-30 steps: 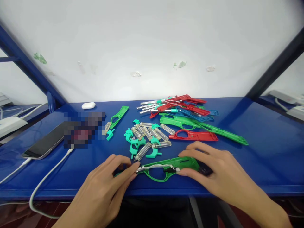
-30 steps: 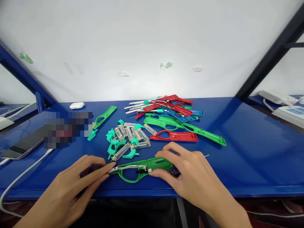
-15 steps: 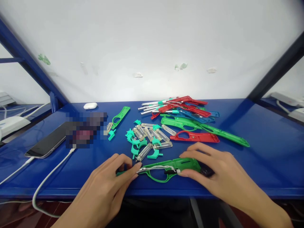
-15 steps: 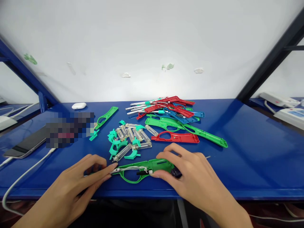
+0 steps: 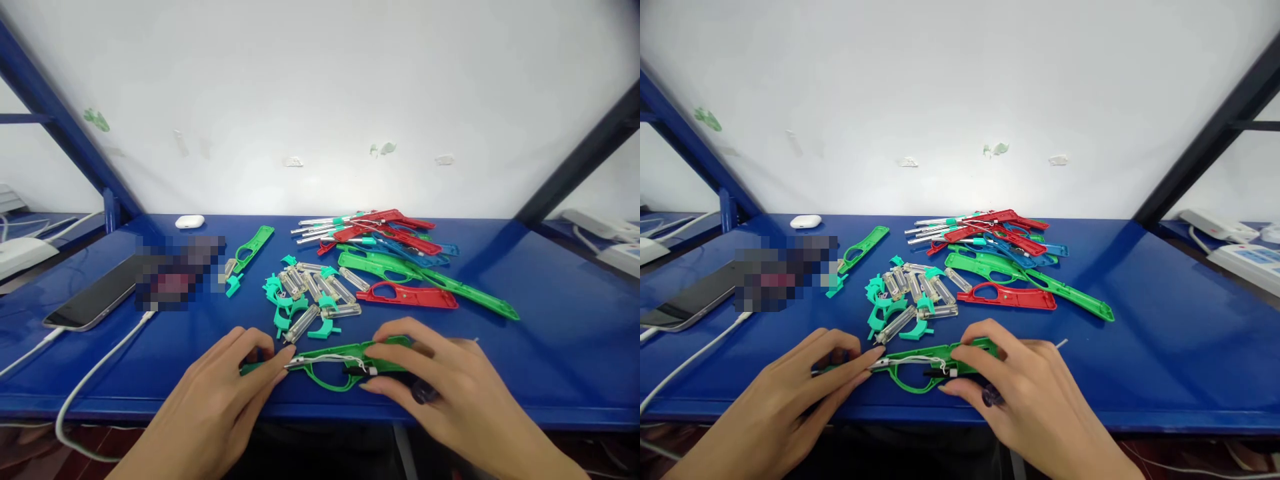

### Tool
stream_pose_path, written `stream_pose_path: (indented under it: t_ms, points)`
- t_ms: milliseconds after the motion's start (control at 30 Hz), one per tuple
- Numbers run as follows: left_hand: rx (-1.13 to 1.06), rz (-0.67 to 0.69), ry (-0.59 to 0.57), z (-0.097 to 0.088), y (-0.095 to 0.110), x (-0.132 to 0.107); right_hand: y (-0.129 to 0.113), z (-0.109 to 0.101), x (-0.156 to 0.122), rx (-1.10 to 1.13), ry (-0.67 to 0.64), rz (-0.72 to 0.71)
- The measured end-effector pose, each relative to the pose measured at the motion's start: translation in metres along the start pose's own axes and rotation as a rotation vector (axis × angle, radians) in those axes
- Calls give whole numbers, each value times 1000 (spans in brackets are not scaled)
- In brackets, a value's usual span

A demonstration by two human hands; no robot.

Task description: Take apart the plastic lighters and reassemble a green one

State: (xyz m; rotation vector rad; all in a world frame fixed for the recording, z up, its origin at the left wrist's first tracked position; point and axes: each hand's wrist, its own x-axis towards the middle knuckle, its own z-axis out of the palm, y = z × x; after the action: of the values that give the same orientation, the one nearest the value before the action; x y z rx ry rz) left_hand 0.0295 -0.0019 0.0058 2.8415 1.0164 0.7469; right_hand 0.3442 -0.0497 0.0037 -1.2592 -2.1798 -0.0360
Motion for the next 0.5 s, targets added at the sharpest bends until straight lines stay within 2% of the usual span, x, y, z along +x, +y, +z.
stream_pose_path:
  t_ms: [367, 500]
  points:
    - [-22, 1, -1, 4, -1, -4, -6, 4, 2, 118, -9, 2]
    - [-31, -7, 6, 4, 0, -3, -6, 4, 4, 148, 30, -21]
